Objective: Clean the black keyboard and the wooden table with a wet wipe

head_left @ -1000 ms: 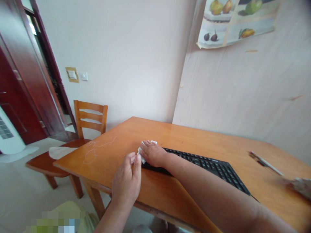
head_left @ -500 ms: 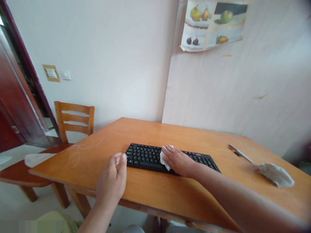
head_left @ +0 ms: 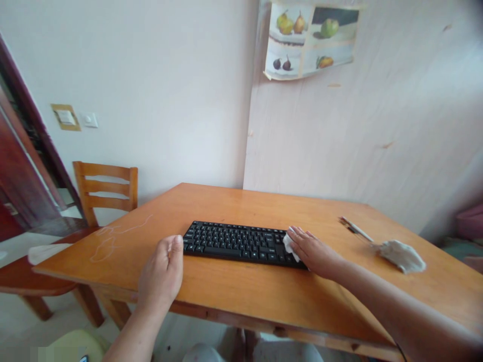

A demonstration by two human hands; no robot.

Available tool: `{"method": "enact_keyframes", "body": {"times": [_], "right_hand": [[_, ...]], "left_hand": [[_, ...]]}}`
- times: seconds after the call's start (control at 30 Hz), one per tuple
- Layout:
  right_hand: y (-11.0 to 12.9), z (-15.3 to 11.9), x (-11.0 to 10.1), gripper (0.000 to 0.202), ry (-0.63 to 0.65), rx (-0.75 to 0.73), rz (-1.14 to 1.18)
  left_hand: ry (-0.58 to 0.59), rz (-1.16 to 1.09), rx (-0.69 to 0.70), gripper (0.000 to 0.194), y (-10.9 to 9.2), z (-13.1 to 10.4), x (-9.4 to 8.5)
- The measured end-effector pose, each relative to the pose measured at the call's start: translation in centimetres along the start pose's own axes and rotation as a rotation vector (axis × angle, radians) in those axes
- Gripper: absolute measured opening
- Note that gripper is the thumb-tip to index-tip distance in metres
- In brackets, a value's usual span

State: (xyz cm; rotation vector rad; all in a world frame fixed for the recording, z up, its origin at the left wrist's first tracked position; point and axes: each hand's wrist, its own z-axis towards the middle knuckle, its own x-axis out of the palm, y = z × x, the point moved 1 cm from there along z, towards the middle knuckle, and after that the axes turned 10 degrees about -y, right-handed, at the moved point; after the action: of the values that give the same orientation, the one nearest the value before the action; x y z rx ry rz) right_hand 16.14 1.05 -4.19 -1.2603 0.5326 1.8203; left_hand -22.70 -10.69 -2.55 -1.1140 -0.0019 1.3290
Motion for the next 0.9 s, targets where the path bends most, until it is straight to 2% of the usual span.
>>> {"method": "enact_keyframes", "body": {"times": [0.13,0.23,0.33,0.47,0.73,0.83,0.9], "right_hand": [[-0.7,-0.9,0.3,0.048,-0.003,-0.007,-0.040],[0.8,-0.4,0.5,0.049,-0.047,-0.039,-0.037],[4.1,1.1,0.4,0.048,-0.092,-0.123,-0.006],[9.8,4.2,0.1,0.043,-0.090,-0.277,0.062],[20.6,11.3,0.4,0.054,-0.018,-0.274,0.312],[23.5,12.9,0.3,0.054,0.025,-0.289,0.335],[24.5,13.3,0.2,0.053,0.025,-0.315,0.339]], "left_hand": [[0.000,0.061,-0.001,0.048,-0.4,-0.1,-0.2],[-0.024,0.036,-0.015,0.048,-0.4,-0.3,-0.2],[-0.046,-0.015,-0.041,0.048,-0.3,-0.4,0.0],[-0.058,-0.066,-0.056,0.047,-0.2,-0.5,0.0],[-0.081,-0.130,-0.059,0.045,-0.3,-0.7,0.0],[-0.082,-0.138,-0.058,0.045,-0.2,-0.7,0.0],[-0.079,-0.151,-0.062,0.045,-0.2,-0.7,0.0]]}}
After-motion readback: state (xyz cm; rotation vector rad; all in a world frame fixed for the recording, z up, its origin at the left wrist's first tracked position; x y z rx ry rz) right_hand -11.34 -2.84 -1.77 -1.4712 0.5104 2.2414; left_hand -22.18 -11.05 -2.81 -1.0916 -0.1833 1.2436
